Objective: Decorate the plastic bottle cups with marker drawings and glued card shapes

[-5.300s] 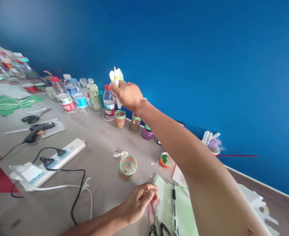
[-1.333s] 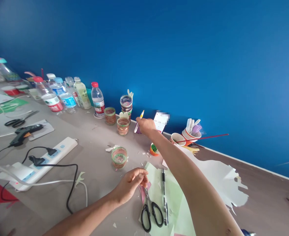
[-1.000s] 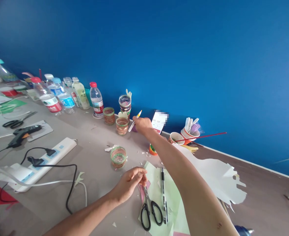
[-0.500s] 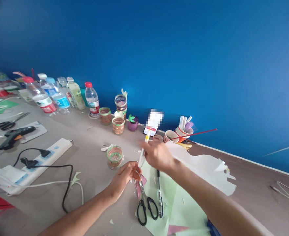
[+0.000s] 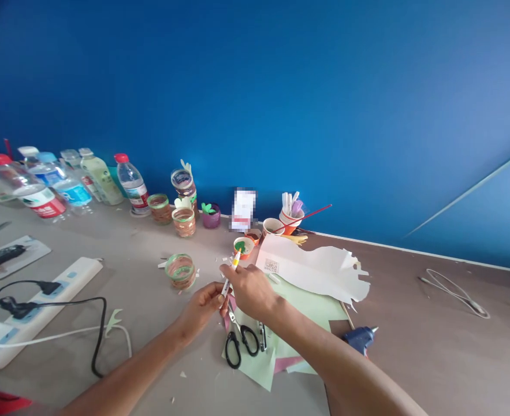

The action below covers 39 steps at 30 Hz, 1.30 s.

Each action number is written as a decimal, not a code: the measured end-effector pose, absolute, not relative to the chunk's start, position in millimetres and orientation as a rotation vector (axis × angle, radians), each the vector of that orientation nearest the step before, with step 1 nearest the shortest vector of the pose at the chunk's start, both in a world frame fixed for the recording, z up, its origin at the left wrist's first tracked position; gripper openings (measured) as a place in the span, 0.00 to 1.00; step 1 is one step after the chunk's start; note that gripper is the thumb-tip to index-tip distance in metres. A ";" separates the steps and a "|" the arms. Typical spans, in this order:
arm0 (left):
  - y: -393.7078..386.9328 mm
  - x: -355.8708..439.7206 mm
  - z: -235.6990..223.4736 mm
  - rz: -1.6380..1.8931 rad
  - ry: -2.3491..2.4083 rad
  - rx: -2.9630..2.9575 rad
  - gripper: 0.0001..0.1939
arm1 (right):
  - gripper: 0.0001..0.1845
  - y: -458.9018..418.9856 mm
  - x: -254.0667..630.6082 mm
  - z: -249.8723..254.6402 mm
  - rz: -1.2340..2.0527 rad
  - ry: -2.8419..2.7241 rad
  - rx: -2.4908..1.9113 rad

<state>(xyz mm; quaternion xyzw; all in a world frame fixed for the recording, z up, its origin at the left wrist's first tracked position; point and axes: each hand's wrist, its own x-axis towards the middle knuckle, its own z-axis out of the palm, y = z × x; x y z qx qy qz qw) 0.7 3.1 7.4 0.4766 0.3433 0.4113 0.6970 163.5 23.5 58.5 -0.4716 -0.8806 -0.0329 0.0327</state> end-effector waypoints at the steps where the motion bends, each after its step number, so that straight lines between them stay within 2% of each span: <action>1: 3.0 0.1 8.2 0.912 0.773 1.080 0.26 | 0.20 24.5 165.9 57.9 -0.114 -2.711 -1.453; 6: 1.5 -2.9 17.5 0.821 0.709 1.076 0.25 | 0.10 31.5 175.5 52.9 -0.210 -2.748 -1.397; 19: 3.8 -8.4 15.8 0.751 0.604 0.971 0.19 | 0.13 32.0 185.8 69.1 -0.260 -2.747 -1.152; 22: 3.3 -7.5 14.2 0.726 0.615 0.975 0.20 | 0.10 30.4 192.6 69.2 -0.221 -2.633 -1.244; 26: 6.2 -8.3 9.1 0.838 0.739 0.943 0.18 | 0.16 28.8 216.7 73.2 -0.215 -2.416 -1.383; 28: 8.8 -9.4 6.7 0.952 0.807 0.941 0.15 | 0.17 23.1 234.3 78.7 -0.085 -2.174 -1.437; 31: 11.7 -10.7 4.1 1.069 0.871 0.960 0.12 | 0.13 10.1 260.0 87.1 0.192 -1.812 -1.486; 33: 12.2 -10.9 2.2 1.094 0.895 0.972 0.12 | 0.08 3.3 273.1 89.8 0.261 -1.696 -1.542; 36: 12.2 -10.6 -2.9 1.100 0.921 0.993 0.12 | 0.04 2.5 283.8 85.9 0.216 -1.708 -1.694; 39: 13.1 -9.9 -8.8 1.112 0.947 1.029 0.13 | 0.10 11.7 282.0 70.7 0.141 -1.891 -1.858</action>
